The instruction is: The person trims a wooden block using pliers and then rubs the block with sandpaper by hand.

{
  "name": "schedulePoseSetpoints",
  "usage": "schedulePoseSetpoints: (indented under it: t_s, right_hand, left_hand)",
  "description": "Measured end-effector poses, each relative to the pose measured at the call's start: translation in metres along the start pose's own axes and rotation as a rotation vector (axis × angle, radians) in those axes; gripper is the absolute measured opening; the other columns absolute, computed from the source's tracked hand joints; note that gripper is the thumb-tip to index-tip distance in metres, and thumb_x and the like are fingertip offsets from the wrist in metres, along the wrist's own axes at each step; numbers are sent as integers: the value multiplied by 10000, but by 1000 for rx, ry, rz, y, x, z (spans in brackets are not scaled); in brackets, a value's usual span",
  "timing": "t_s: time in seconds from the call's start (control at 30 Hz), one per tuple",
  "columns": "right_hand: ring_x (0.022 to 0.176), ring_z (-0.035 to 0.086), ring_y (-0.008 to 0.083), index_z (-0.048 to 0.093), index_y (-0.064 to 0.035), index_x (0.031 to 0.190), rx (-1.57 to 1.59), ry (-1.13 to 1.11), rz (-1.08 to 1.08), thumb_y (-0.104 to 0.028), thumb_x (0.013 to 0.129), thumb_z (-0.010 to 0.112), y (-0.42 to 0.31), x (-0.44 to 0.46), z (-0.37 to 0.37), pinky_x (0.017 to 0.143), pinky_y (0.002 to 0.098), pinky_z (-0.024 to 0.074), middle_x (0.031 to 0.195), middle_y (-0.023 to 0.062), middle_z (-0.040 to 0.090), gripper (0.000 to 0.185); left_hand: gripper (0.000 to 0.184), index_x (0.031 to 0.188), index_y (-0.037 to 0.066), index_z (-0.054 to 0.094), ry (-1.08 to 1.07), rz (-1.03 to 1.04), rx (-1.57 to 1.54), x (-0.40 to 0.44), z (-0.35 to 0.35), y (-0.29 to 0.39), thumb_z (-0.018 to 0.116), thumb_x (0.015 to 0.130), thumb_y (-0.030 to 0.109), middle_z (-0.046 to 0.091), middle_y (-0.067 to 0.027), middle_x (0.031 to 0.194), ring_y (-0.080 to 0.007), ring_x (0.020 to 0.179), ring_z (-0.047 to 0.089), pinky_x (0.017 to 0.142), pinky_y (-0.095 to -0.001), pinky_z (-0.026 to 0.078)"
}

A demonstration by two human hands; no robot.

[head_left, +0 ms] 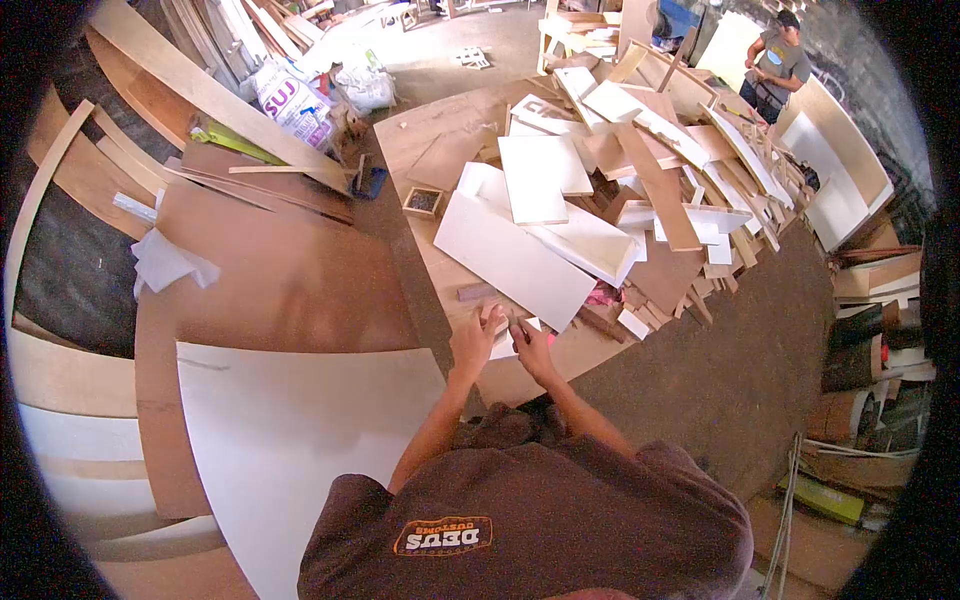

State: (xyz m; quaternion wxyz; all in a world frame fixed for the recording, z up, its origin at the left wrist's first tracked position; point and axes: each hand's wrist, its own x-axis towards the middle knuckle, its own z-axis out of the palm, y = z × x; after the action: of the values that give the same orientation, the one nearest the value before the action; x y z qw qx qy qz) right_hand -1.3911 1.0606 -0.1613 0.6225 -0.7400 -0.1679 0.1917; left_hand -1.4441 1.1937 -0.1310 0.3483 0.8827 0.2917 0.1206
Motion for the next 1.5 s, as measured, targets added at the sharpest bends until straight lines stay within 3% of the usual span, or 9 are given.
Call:
schedulePoseSetpoints:
  t_s: [0.43, 0.63, 0.73, 0.9, 1.0, 1.13, 1.2, 1.3, 1.5]
  right_hand:
    - [493, 422, 57, 523, -51, 1295, 33, -98, 197, -369, 976, 532, 33, 4, -5, 427, 210, 334, 633, -14, 494, 451]
    - [490, 442, 65, 513, -37, 1308, 106, -94, 192, -323, 978, 535, 22, 11, -31, 419, 219, 349, 655, 1, 526, 436]
    - [535, 481, 74, 498, -9, 1294, 87, -26, 139, -289, 982, 528, 5, 10, -48, 480, 224, 407, 697, 17, 554, 421]
    - [831, 592, 140, 485, 26, 1254, -90, 166, -195, -176, 954, 557, 26, 27, -92, 717, 285, 500, 952, 70, 611, 369]
    - [1057, 569, 279, 444, 31, 1302, -306, 531, -335, -244, 929, 595, 10, 38, -111, 902, 383, 442, 1153, 178, 594, 488]
    - [1071, 553, 220, 471, 15, 1259, 28, 230, 29, -302, 904, 652, -65, 56, -156, 944, 325, 418, 1125, 137, 590, 509]
    - [979, 545, 183, 490, 3, 1222, 134, 167, -36, -293, 886, 683, -96, 64, -173, 896, 321, 433, 1078, 106, 577, 488]
    - [885, 544, 142, 519, -11, 1175, 279, 94, -55, -277, 861, 723, -150, 65, -200, 832, 307, 454, 1008, 65, 577, 460]
    - [960, 582, 127, 546, -51, 1106, 419, -19, -290, -188, 853, 729, -174, 90, -270, 858, 292, 464, 1006, 42, 627, 341]
  left_hand:
    - [849, 1274, 28, 549, -113, 3, -84, 3, -17, 3, 573, 775, 714, 704, -125, 950, -326, 897, 672, 752, -427, 517]
    - [455, 1104, 107, 672, -195, 360, -2, 8, -13, -8, 634, 857, 487, 670, -165, 924, -353, 819, 645, 677, -421, 498]
    - [301, 1016, 113, 705, -50, 548, -51, 15, -1, -19, 636, 889, 377, 654, -146, 828, -276, 683, 618, 602, -388, 461]
    - [340, 924, 4, 671, -76, -41, -296, 2, -32, 29, 692, 873, 340, 515, -76, 636, -80, 617, 422, 554, -276, 366]
    - [415, 863, -26, 649, 69, 30, -501, -2, -34, 52, 686, 879, 387, 517, -7, 655, -67, 646, 430, 558, -280, 366]
    - [398, 1132, -1, 663, 175, -62, -855, -8, -40, 107, 555, 970, 346, 627, 3, 901, -78, 811, 492, 730, -242, 421]
    - [402, 1235, 11, 619, 143, -87, -971, -4, -25, 106, 504, 994, 312, 633, -18, 1030, -84, 896, 506, 823, -245, 419]
    - [433, 1231, -2, 613, 190, 11, -1037, 7, -15, 136, 470, 1004, 338, 637, -44, 1065, -112, 937, 537, 858, -269, 430]
    - [927, 1295, -28, 533, 140, 223, -846, 31, -10, 181, 335, 858, 765, 631, -145, 1183, -211, 1117, 573, 975, -339, 431]
